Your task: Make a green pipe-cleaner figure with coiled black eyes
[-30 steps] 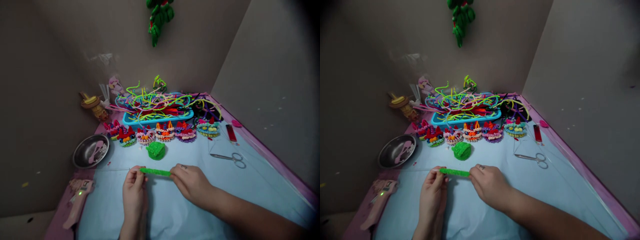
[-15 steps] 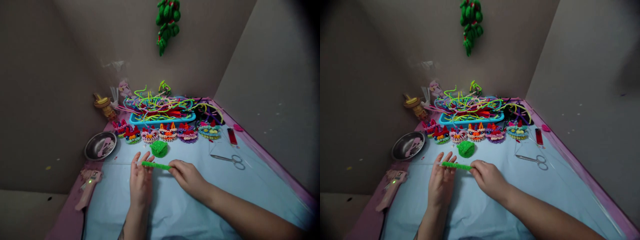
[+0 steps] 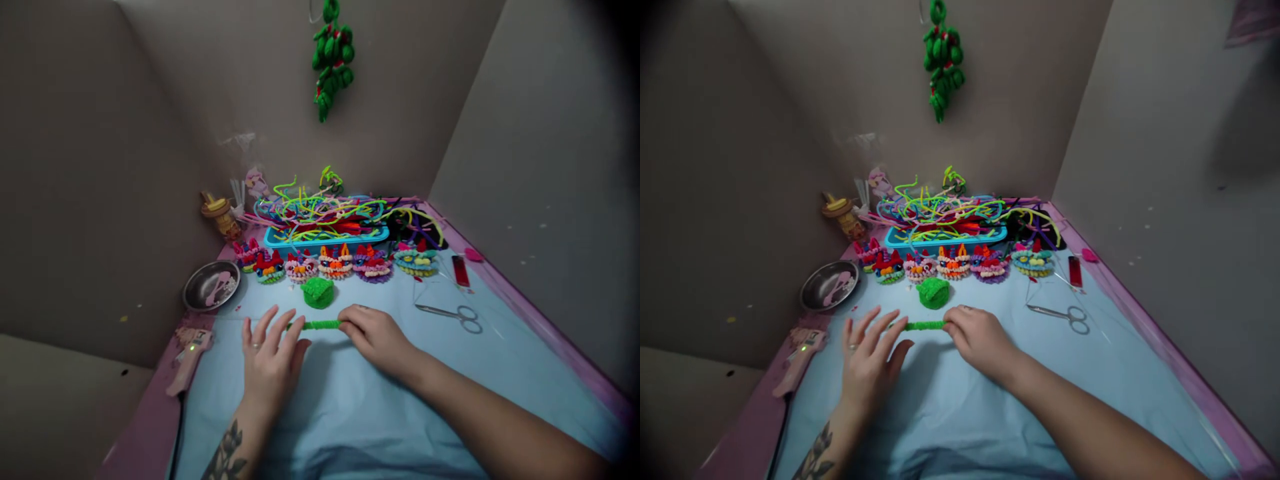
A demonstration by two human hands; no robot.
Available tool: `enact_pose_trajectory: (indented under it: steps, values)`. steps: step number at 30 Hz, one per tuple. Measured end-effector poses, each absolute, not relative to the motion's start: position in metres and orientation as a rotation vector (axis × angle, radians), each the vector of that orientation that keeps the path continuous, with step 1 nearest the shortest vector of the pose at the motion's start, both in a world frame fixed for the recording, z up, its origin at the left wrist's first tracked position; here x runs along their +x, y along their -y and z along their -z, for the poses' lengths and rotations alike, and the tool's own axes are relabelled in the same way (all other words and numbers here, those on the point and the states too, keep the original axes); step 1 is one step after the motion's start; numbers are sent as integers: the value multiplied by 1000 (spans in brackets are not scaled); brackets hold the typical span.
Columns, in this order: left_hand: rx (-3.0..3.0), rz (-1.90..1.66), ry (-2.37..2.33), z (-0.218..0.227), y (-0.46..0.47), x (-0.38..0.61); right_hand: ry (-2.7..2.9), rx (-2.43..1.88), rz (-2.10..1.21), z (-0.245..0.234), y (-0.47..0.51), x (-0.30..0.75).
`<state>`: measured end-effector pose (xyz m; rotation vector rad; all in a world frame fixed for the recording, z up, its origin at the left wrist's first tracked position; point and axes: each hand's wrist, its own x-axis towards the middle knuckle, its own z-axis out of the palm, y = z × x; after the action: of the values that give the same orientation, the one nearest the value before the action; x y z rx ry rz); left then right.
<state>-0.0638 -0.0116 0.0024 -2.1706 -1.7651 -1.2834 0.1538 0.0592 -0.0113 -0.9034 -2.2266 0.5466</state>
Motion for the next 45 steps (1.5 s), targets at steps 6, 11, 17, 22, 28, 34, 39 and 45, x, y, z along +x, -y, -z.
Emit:
enact_pose_trajectory:
  steps: [6, 11, 17, 22, 28, 34, 39, 45]
  values:
    - [-2437, 728, 1561, -10, 8, -64, 2275, -901, -775, 8, -57, 154]
    - [-2476, 681, 1513, -12, 5, -56, 2391, -864, -753, 6, -53, 150]
    - [-2468, 667, 1603, -10, 0, -43, 2472, -935, -441, 8, -53, 149]
    - [-2506, 741, 2115, -15, -3, -37, 2404, -859, -107, 9, -52, 148]
    - [-2643, 904, 2680, -15, -10, -40, 2321, -762, 38, 9, -51, 149]
    - [-2515, 704, 1684, -28, -8, -47, 2260, -894, -569, 8, -52, 147]
    - [-2478, 540, 1242, -41, -8, -45, 2221, -855, -938, 2, -51, 144]
    - [-2550, 259, 1010, -56, -10, -33, 2215, -863, -1305, -6, -55, 146]
